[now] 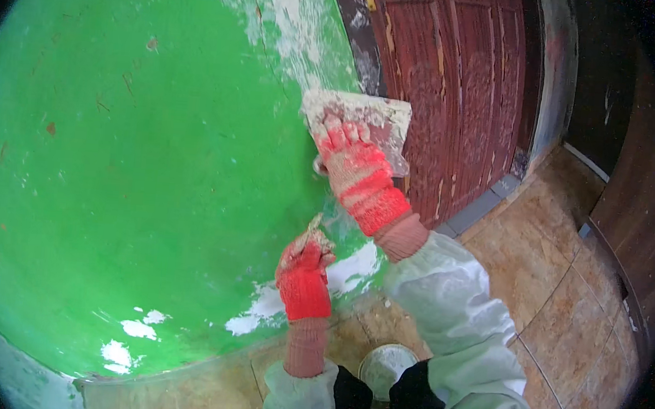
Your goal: The person applies plaster to a green wall using a trowel, taking plaster from a small bucket and smoothing it over damaged areas.
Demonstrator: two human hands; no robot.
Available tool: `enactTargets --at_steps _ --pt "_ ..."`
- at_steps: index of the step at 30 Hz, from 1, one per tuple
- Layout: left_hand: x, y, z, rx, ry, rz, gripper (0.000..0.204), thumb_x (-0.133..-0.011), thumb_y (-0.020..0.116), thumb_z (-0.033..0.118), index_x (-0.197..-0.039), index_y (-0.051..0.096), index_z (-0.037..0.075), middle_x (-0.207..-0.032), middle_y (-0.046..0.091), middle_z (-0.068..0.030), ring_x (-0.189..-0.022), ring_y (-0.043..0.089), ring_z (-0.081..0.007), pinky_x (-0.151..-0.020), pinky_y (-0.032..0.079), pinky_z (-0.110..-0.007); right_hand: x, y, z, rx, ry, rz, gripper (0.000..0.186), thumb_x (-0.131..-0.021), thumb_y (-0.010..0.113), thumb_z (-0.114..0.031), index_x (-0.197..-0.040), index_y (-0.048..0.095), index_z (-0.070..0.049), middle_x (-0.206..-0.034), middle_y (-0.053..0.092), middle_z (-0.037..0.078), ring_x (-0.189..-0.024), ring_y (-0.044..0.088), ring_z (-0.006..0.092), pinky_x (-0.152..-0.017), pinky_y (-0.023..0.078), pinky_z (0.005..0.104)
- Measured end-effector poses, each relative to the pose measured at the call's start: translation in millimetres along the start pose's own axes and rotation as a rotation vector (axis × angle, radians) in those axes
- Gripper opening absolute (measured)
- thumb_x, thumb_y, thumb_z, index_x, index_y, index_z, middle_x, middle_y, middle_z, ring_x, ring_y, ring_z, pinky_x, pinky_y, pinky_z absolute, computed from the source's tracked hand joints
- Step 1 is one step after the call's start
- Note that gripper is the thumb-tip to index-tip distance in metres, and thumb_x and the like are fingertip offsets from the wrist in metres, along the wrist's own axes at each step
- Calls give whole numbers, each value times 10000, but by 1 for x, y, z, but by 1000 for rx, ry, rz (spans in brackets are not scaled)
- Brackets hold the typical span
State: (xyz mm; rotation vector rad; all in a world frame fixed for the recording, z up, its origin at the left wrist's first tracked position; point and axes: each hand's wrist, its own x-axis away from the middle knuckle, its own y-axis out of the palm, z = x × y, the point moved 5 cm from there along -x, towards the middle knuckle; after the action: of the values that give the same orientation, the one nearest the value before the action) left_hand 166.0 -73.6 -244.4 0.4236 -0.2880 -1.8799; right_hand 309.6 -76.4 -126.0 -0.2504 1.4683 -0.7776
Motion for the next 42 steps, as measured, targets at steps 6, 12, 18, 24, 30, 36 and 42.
enactTargets --at_steps 6,12,18,24,30,36,42 --pt "12 1 15 106 -79 -64 238 -866 581 110 -1080 609 7 -828 650 -72 -604 582 -82 -477 385 -173 67 -19 14 -558 130 -99 476 -791 515 -84 -1260 503 -163 -1215 547 128 -1065 556 305 -874 455 404" --pt "10 7 5 -170 7 -183 262 -875 565 116 -1110 607 10 -886 650 -64 -652 583 -87 -550 440 -208 121 -34 29 -1154 776 -402 372 -759 565 -101 -1126 621 -111 -743 639 43 -680 578 111 -652 478 288" --pt "-21 -52 -98 -480 -296 -337 204 -854 597 154 -1033 652 72 -862 642 -36 -696 598 -91 -577 456 -215 250 63 76 -1076 911 -538 269 -765 604 -214 -993 658 -84 -674 610 67 -634 578 160 -600 461 321" --pt "5 -114 -279 -1168 46 -733 291 -844 566 258 -1063 634 80 -931 655 -106 -738 628 -188 -690 492 -315 422 150 90 -820 684 -428 283 -790 626 -327 -855 662 -55 -727 605 112 -690 562 195 -635 441 364" --pt "26 -126 -379 -1196 -212 -568 417 -830 552 309 -1192 540 104 -1038 624 -151 -896 604 -300 -775 474 -403 473 207 74 -1129 1296 -557 239 -857 555 -261 -941 638 -53 -815 609 21 -713 561 161 -660 450 322" --pt "16 -84 -367 -1355 -155 -572 375 -867 505 266 -1195 522 84 -1105 590 -160 -1005 547 -342 -846 445 -421 476 234 61 -1201 1580 -733 186 -845 579 -253 -906 615 -81 -755 575 -7 -666 524 129 -603 433 305" --pt "5 -77 -385 -1184 -3 -549 308 -882 494 212 -1160 540 86 -1106 585 -158 -1065 507 -345 -892 420 -414 488 243 54 -1192 1611 -744 232 -798 633 -275 -840 620 -47 -709 579 14 -603 523 147 -543 415 319"
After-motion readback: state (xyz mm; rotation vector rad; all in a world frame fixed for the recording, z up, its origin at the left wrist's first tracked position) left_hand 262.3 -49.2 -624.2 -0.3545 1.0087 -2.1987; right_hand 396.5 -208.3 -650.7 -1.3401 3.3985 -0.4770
